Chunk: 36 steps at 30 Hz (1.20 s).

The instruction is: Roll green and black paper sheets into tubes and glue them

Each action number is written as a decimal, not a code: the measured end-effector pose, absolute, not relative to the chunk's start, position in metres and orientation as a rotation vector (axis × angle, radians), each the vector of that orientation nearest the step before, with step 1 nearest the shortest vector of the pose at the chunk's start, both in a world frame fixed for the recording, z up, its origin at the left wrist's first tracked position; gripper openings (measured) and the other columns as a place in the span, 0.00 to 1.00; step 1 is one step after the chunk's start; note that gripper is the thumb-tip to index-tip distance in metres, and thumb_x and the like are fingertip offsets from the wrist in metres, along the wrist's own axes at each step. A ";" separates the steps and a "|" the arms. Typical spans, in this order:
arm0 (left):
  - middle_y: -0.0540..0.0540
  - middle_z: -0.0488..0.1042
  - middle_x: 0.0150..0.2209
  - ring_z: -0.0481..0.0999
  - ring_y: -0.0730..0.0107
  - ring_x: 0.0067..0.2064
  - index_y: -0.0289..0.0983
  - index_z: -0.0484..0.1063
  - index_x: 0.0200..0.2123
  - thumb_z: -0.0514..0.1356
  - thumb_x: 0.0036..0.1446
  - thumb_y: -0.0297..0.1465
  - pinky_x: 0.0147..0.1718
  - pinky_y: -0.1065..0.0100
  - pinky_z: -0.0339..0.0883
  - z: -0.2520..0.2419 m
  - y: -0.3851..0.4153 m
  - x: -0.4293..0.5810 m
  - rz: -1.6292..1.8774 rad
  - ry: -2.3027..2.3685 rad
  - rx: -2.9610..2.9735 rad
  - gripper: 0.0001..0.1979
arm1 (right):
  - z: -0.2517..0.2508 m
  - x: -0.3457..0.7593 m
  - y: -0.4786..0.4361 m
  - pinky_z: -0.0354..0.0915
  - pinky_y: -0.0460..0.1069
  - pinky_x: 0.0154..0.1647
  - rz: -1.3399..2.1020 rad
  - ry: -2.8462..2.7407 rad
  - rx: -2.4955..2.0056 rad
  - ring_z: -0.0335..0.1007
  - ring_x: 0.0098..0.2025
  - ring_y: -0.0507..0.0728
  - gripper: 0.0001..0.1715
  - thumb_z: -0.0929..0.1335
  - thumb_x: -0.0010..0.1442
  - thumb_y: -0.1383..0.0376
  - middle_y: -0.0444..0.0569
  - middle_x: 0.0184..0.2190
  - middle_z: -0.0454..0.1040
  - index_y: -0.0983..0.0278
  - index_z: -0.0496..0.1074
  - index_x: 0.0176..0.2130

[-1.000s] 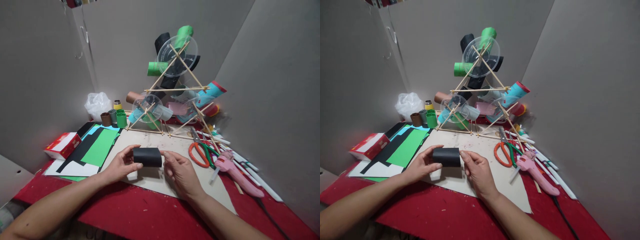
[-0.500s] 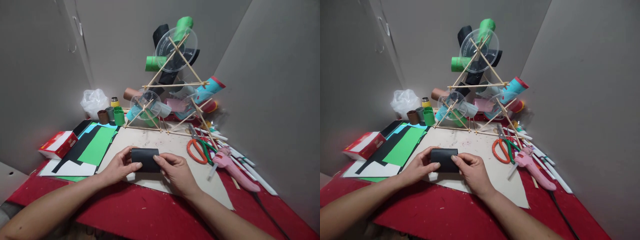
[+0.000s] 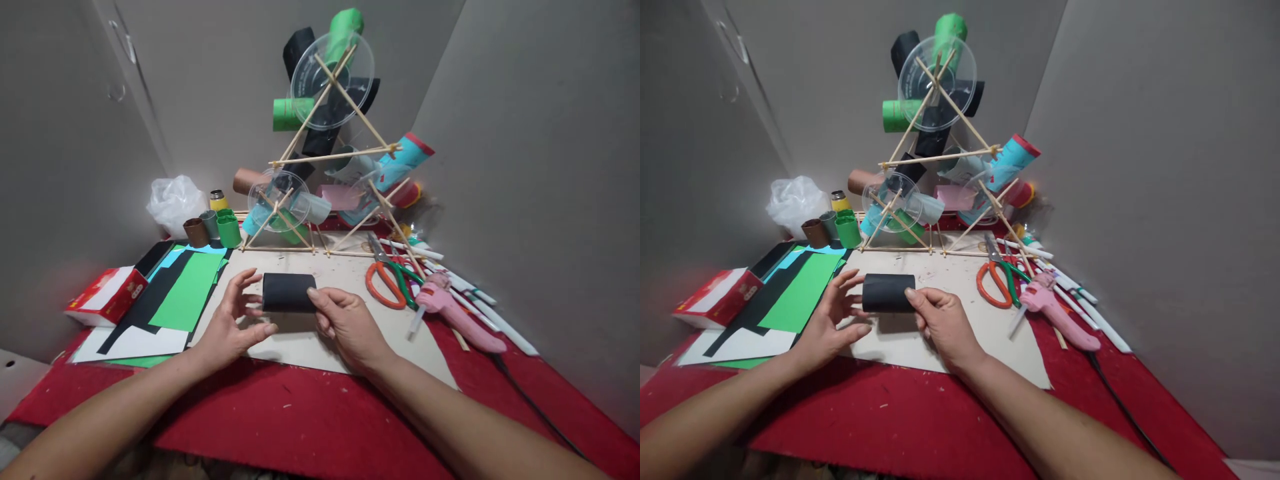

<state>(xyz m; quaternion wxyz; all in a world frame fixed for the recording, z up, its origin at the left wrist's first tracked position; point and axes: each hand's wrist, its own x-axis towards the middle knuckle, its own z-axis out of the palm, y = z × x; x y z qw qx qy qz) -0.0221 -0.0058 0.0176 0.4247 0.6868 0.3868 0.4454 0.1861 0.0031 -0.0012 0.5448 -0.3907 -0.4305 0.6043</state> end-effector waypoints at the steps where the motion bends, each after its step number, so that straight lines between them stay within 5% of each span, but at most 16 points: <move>1: 0.42 0.57 0.62 0.68 0.60 0.53 0.48 0.54 0.60 0.68 0.51 0.33 0.48 0.61 0.67 0.018 -0.006 -0.024 1.168 1.011 1.794 0.37 | -0.001 0.187 0.004 0.43 0.42 0.13 1.440 -1.000 -0.913 0.46 0.12 0.45 0.21 0.73 0.52 0.51 0.36 0.10 0.59 0.64 0.69 0.23; 12: 0.45 0.76 0.45 0.72 0.64 0.50 0.40 0.76 0.41 0.59 0.61 0.30 0.52 0.62 0.63 0.011 -0.009 -0.018 1.186 0.965 1.996 0.07 | 0.000 0.189 -0.002 0.45 0.43 0.13 1.346 -1.280 -1.008 0.48 0.13 0.45 0.27 0.70 0.56 0.49 0.38 0.10 0.59 0.64 0.65 0.18; 16: 0.44 0.76 0.42 0.75 0.65 0.45 0.37 0.76 0.38 0.56 0.63 0.31 0.46 0.66 0.66 0.022 -0.007 -0.025 1.149 1.032 1.916 0.09 | -0.002 0.190 0.001 0.48 0.43 0.15 1.332 -1.287 -0.982 0.49 0.13 0.46 0.27 0.66 0.60 0.48 0.38 0.11 0.59 0.65 0.69 0.21; 20: 0.47 0.73 0.27 0.71 0.70 0.30 0.35 0.72 0.29 0.55 0.62 0.33 0.32 0.69 0.63 0.032 0.003 -0.036 1.097 1.216 2.277 0.12 | 0.001 0.190 0.002 0.48 0.43 0.16 1.268 -1.280 -0.962 0.50 0.14 0.46 0.25 0.65 0.60 0.48 0.38 0.14 0.61 0.66 0.76 0.35; 23: 0.48 0.68 0.21 0.67 0.69 0.25 0.35 0.70 0.24 0.55 0.62 0.35 0.27 0.69 0.59 0.038 0.007 -0.035 0.840 1.400 2.638 0.16 | 0.004 0.188 0.000 0.49 0.44 0.16 1.217 -1.360 -0.938 0.50 0.15 0.47 0.26 0.64 0.60 0.48 0.38 0.13 0.61 0.67 0.77 0.33; 29: 0.42 0.79 0.37 0.76 0.64 0.32 0.37 0.76 0.41 0.60 0.56 0.46 0.31 0.67 0.66 0.086 -0.007 -0.029 0.584 1.651 2.764 0.19 | 0.008 0.185 -0.007 0.53 0.45 0.19 1.149 -1.423 -0.870 0.54 0.17 0.48 0.27 0.65 0.58 0.47 0.39 0.13 0.62 0.68 0.78 0.30; 36: 0.40 0.76 0.48 0.75 0.57 0.48 0.37 0.73 0.50 0.53 0.63 0.43 0.47 0.59 0.68 0.129 -0.010 -0.026 0.664 1.568 2.868 0.20 | 0.008 0.184 -0.005 0.55 0.46 0.22 1.004 -1.369 -0.802 0.55 0.17 0.49 0.27 0.66 0.56 0.47 0.40 0.12 0.62 0.67 0.77 0.25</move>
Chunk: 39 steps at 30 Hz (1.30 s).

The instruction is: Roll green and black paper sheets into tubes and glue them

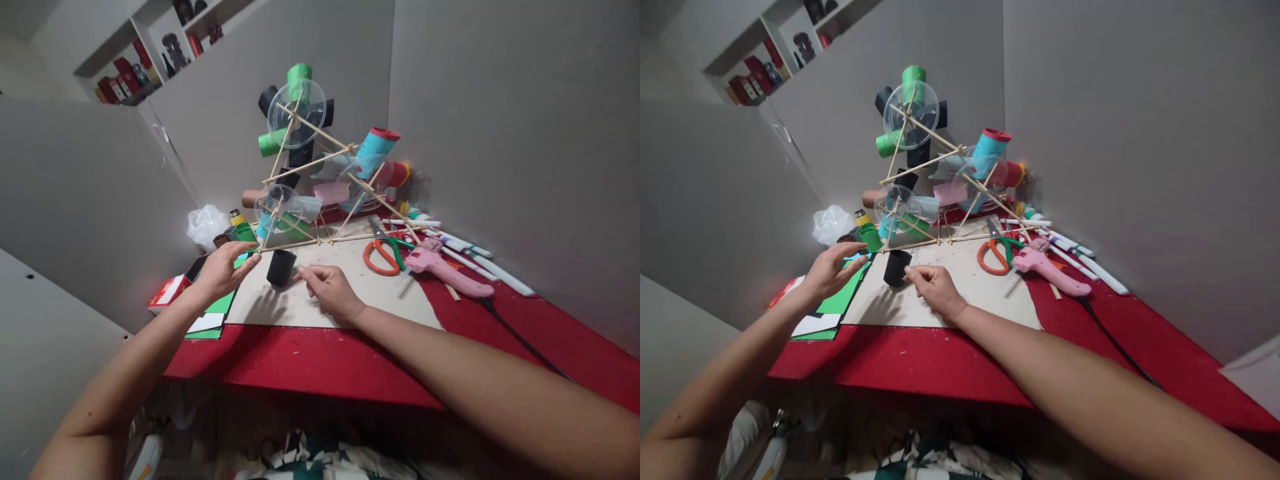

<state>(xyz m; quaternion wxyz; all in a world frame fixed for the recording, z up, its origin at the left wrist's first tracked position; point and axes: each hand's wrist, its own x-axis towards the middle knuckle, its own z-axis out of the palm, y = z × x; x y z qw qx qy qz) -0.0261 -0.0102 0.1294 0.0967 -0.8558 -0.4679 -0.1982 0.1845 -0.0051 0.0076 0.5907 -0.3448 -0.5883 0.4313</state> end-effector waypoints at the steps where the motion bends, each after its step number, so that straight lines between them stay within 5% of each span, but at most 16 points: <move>1: 0.39 0.75 0.50 0.73 0.57 0.51 0.36 0.71 0.52 0.52 0.63 0.42 0.50 0.58 0.66 0.127 -0.008 -0.023 -0.582 -1.354 -2.561 0.21 | 0.007 0.184 -0.004 0.56 0.46 0.22 0.970 -1.351 -0.801 0.56 0.18 0.50 0.27 0.66 0.57 0.48 0.40 0.12 0.62 0.67 0.76 0.25; 8: 0.36 0.63 0.61 0.61 0.56 0.62 0.35 0.59 0.62 0.54 0.63 0.42 0.59 0.57 0.56 0.102 0.019 0.021 -0.477 -1.282 -2.626 0.28 | 0.004 0.186 0.006 0.59 0.47 0.24 0.832 -1.232 -0.840 0.58 0.17 0.51 0.28 0.64 0.57 0.45 0.40 0.12 0.62 0.65 0.74 0.24; 15: 0.32 0.66 0.57 0.70 0.48 0.54 0.34 0.55 0.64 0.63 0.52 0.41 0.52 0.53 0.63 0.065 0.065 0.061 -0.341 -1.448 -2.594 0.39 | 0.002 0.188 0.010 0.56 0.46 0.20 0.820 -1.208 -0.894 0.55 0.16 0.50 0.31 0.64 0.58 0.45 0.41 0.12 0.61 0.63 0.66 0.16; 18: 0.32 0.70 0.53 0.71 0.46 0.51 0.34 0.67 0.55 0.65 0.49 0.38 0.49 0.54 0.65 0.056 0.081 0.064 -0.326 -1.534 -2.569 0.30 | 0.000 0.187 0.009 0.54 0.46 0.17 0.856 -1.229 -0.905 0.54 0.15 0.50 0.29 0.63 0.59 0.45 0.40 0.13 0.62 0.64 0.72 0.23; 22: 0.39 0.78 0.34 0.77 0.53 0.39 0.36 0.76 0.33 0.65 0.46 0.34 0.40 0.60 0.68 0.055 0.095 0.053 -0.350 -1.663 -2.575 0.10 | -0.003 0.186 0.008 0.54 0.46 0.17 0.909 -1.265 -0.912 0.54 0.15 0.50 0.28 0.64 0.59 0.46 0.40 0.13 0.62 0.66 0.75 0.27; 26: 0.45 0.77 0.26 0.77 0.61 0.32 0.36 0.74 0.24 0.62 0.50 0.32 0.36 0.65 0.68 0.057 0.092 0.028 -0.618 -1.673 -2.607 0.06 | -0.002 0.187 0.008 0.54 0.46 0.17 0.942 -1.273 -0.925 0.53 0.15 0.49 0.27 0.64 0.60 0.47 0.40 0.14 0.62 0.66 0.75 0.28; 31: 0.40 0.76 0.46 0.75 0.64 0.46 0.37 0.70 0.29 0.53 0.61 0.35 0.46 0.63 0.67 0.050 0.069 -0.007 -1.227 -1.574 -2.461 0.12 | -0.001 0.187 0.006 0.51 0.45 0.14 0.975 -1.259 -0.942 0.52 0.15 0.49 0.28 0.64 0.60 0.46 0.41 0.14 0.62 0.66 0.75 0.27; 39: 0.39 0.77 0.44 0.77 0.62 0.46 0.37 0.66 0.24 0.56 0.61 0.36 0.47 0.60 0.67 0.035 0.041 -0.036 -1.569 -1.477 -2.369 0.14 | 0.001 0.187 0.003 0.52 0.45 0.15 1.013 -1.273 -0.956 0.52 0.15 0.48 0.28 0.65 0.59 0.45 0.40 0.14 0.61 0.66 0.75 0.27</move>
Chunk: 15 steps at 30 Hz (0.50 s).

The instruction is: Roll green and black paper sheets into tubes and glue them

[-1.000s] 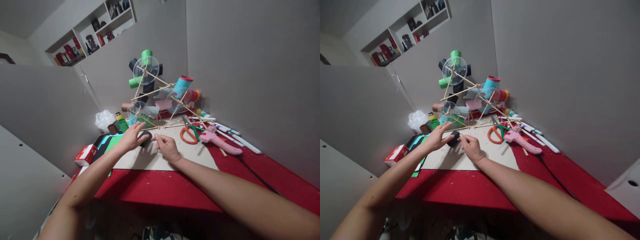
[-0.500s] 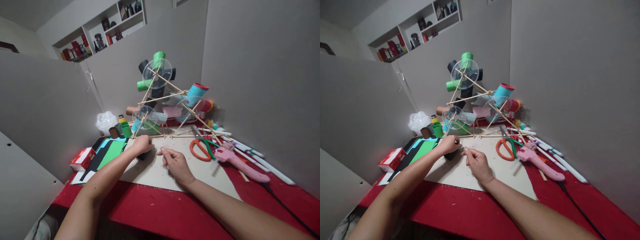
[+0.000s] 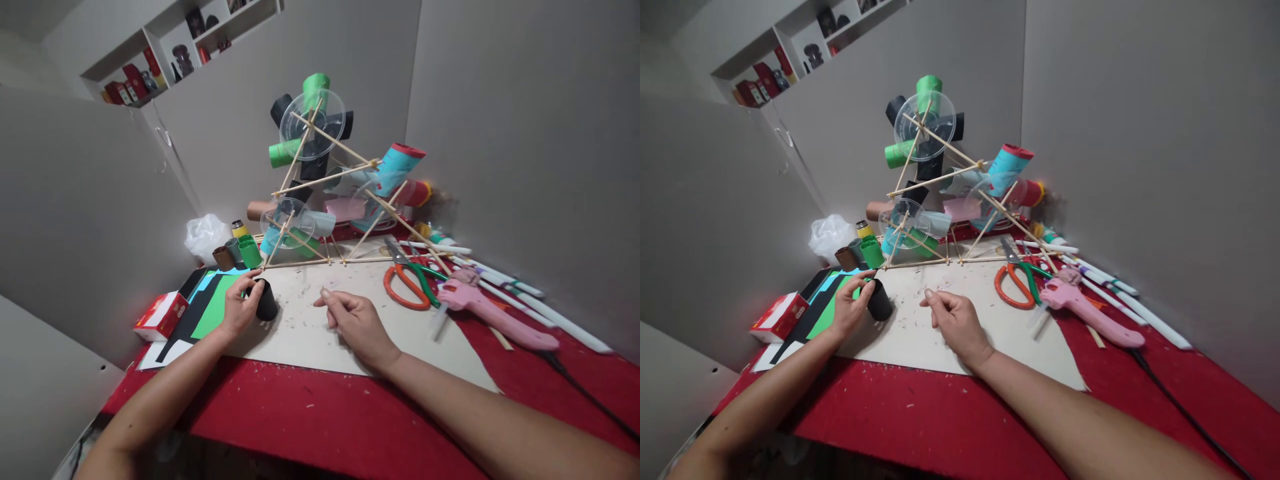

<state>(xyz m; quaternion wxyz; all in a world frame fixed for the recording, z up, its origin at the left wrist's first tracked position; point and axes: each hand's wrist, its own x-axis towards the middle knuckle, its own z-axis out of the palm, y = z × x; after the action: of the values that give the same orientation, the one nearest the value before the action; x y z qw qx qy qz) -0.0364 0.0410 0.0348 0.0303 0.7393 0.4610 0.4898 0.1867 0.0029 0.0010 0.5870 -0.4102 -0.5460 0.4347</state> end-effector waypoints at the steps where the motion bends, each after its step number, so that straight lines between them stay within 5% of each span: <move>1: 0.39 0.77 0.45 0.76 0.62 0.46 0.37 0.66 0.24 0.56 0.61 0.36 0.48 0.59 0.66 0.040 0.040 -0.038 1.542 1.420 2.266 0.14 | 0.001 0.187 0.003 0.52 0.45 0.15 1.015 -1.275 -0.959 0.52 0.15 0.48 0.28 0.64 0.59 0.45 0.40 0.14 0.61 0.66 0.75 0.27; 5: 0.39 0.72 0.53 0.71 0.60 0.55 0.37 0.72 0.41 0.53 0.64 0.38 0.55 0.56 0.62 0.070 0.040 -0.038 1.482 1.389 2.401 0.13 | 0.001 0.187 0.002 0.52 0.45 0.14 1.038 -1.272 -0.974 0.51 0.14 0.48 0.28 0.65 0.58 0.45 0.40 0.14 0.61 0.66 0.75 0.27; 9: 0.40 0.61 0.63 0.54 0.54 0.66 0.41 0.63 0.60 0.52 0.63 0.43 0.63 0.47 0.46 0.082 0.043 -0.032 0.667 1.426 2.820 0.24 | 0.000 0.186 0.002 0.51 0.45 0.13 1.062 -1.287 -0.972 0.51 0.13 0.48 0.28 0.64 0.58 0.45 0.40 0.14 0.62 0.66 0.76 0.27; 12: 0.39 0.58 0.65 0.53 0.52 0.67 0.40 0.60 0.62 0.51 0.63 0.46 0.63 0.46 0.46 0.072 0.045 -0.028 0.306 1.442 2.865 0.28 | 0.001 0.186 0.002 0.53 0.45 0.15 1.049 -1.303 -0.965 0.53 0.15 0.49 0.28 0.64 0.58 0.45 0.41 0.14 0.62 0.66 0.76 0.27; 15: 0.37 0.60 0.64 0.57 0.52 0.65 0.38 0.62 0.61 0.50 0.63 0.47 0.62 0.49 0.51 0.060 0.046 -0.027 0.310 1.431 2.862 0.28 | 0.001 0.186 0.003 0.54 0.45 0.17 1.051 -1.325 -0.964 0.54 0.16 0.49 0.28 0.64 0.59 0.46 0.41 0.13 0.62 0.66 0.75 0.26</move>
<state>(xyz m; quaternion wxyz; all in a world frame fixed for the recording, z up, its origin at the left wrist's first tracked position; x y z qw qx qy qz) -0.0274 0.0457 0.0598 -0.0364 0.8897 0.4448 0.0964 0.1864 0.0028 0.0007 0.5625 -0.4095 -0.5629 0.4462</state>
